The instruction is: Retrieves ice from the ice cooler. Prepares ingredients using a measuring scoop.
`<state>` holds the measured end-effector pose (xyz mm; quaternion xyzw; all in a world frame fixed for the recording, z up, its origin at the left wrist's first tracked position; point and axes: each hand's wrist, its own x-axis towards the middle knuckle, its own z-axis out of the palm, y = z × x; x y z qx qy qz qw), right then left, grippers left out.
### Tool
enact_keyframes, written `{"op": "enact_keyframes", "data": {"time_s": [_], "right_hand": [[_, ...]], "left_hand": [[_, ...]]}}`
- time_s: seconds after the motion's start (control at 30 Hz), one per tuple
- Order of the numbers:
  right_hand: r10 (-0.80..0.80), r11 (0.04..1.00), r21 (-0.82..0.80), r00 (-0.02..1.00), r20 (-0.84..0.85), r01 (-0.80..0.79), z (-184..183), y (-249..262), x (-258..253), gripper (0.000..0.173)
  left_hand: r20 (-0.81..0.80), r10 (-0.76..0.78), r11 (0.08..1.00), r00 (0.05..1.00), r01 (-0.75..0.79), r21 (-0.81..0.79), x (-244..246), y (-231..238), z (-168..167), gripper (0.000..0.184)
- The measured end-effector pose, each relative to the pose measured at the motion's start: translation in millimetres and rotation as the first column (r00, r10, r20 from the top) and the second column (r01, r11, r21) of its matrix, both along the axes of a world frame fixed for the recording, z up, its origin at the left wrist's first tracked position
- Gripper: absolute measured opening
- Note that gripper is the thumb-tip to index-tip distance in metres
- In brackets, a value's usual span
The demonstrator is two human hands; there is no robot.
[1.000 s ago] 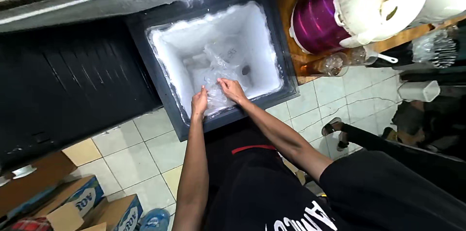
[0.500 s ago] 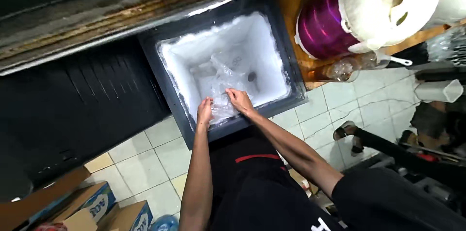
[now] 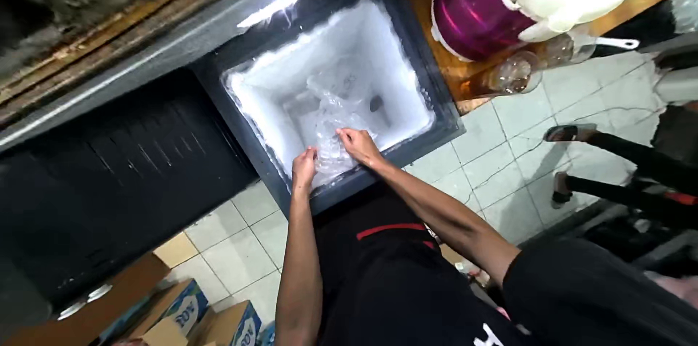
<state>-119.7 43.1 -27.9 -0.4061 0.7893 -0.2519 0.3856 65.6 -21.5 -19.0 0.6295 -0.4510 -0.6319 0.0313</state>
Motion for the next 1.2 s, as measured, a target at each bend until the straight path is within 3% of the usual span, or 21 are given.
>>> {"op": "enact_keyframes", "data": {"time_s": [0.07, 0.2, 0.33, 0.47, 0.53, 0.63, 0.77, 0.87, 0.97, 1.07, 1.2], "right_hand": [[-0.002, 1.000, -0.006, 0.999, 0.037, 0.003, -0.2, -0.9, 3.2, 0.050], [-0.009, 1.000, 0.007, 0.988, 0.157, 0.008, 0.5, -5.9, 1.3, 0.052], [0.126, 0.990, -0.105, 0.934, 0.334, -0.096, -11.9, -6.1, -16.3, 0.046], [0.263, 0.954, -0.241, 0.878, 0.400, -0.176, -7.4, -4.5, -36.6, 0.045], [0.219, 0.954, -0.277, 0.902, 0.373, -0.117, 7.1, 2.3, -38.2, 0.043], [0.032, 0.961, -0.271, 0.943, 0.332, 0.063, 28.1, 9.1, -43.1, 0.043], [-0.165, 0.950, -0.185, 0.906, 0.390, 0.252, 59.6, 17.8, -50.2, 0.049], [-0.221, 0.945, -0.155, 0.910, 0.351, 0.289, 100.7, 33.7, -52.4, 0.049], [-0.169, 0.960, -0.170, 0.944, 0.282, 0.223, 115.4, 41.9, -60.4, 0.044], [-0.160, 0.969, -0.126, 0.932, 0.325, 0.211, 113.7, 41.4, -66.2, 0.046], [-0.114, 0.984, -0.083, 0.922, 0.370, 0.156, 113.3, 32.5, -68.9, 0.047]], "left_hand": [[0.004, 0.006, 1.000, 1.000, -0.006, 0.010, 3.8, 2.0, 3.7, 0.057], [0.083, -0.054, 0.990, 0.995, 0.065, -0.126, 7.7, -2.6, 6.1, 0.050], [0.075, -0.109, 0.957, 0.991, 0.125, -0.262, 23.0, -2.3, 7.8, 0.037], [-0.043, 0.013, 0.990, 0.999, -0.019, -0.138, 27.7, -4.4, 21.4, 0.052], [-0.061, -0.017, 0.989, 0.998, 0.007, -0.145, 30.5, -3.9, 30.3, 0.054], [-0.047, -0.121, 0.966, 0.992, 0.106, -0.238, 26.7, -3.5, 37.8, 0.045], [0.035, -0.156, 0.837, 0.987, 0.151, -0.525, 14.2, 3.5, 53.7, 0.041], [-0.070, -0.157, 0.685, 0.985, 0.058, -0.726, -6.9, 7.5, 75.4, 0.036], [-0.230, -0.164, 0.664, 0.959, -0.065, -0.745, -31.1, 13.9, 91.4, 0.039], [-0.369, -0.155, 0.635, 0.916, -0.194, -0.748, -57.2, 19.7, 94.5, 0.045], [-0.374, -0.150, 0.540, 0.915, -0.241, -0.806, -77.3, 34.2, 94.9, 0.045]]}}
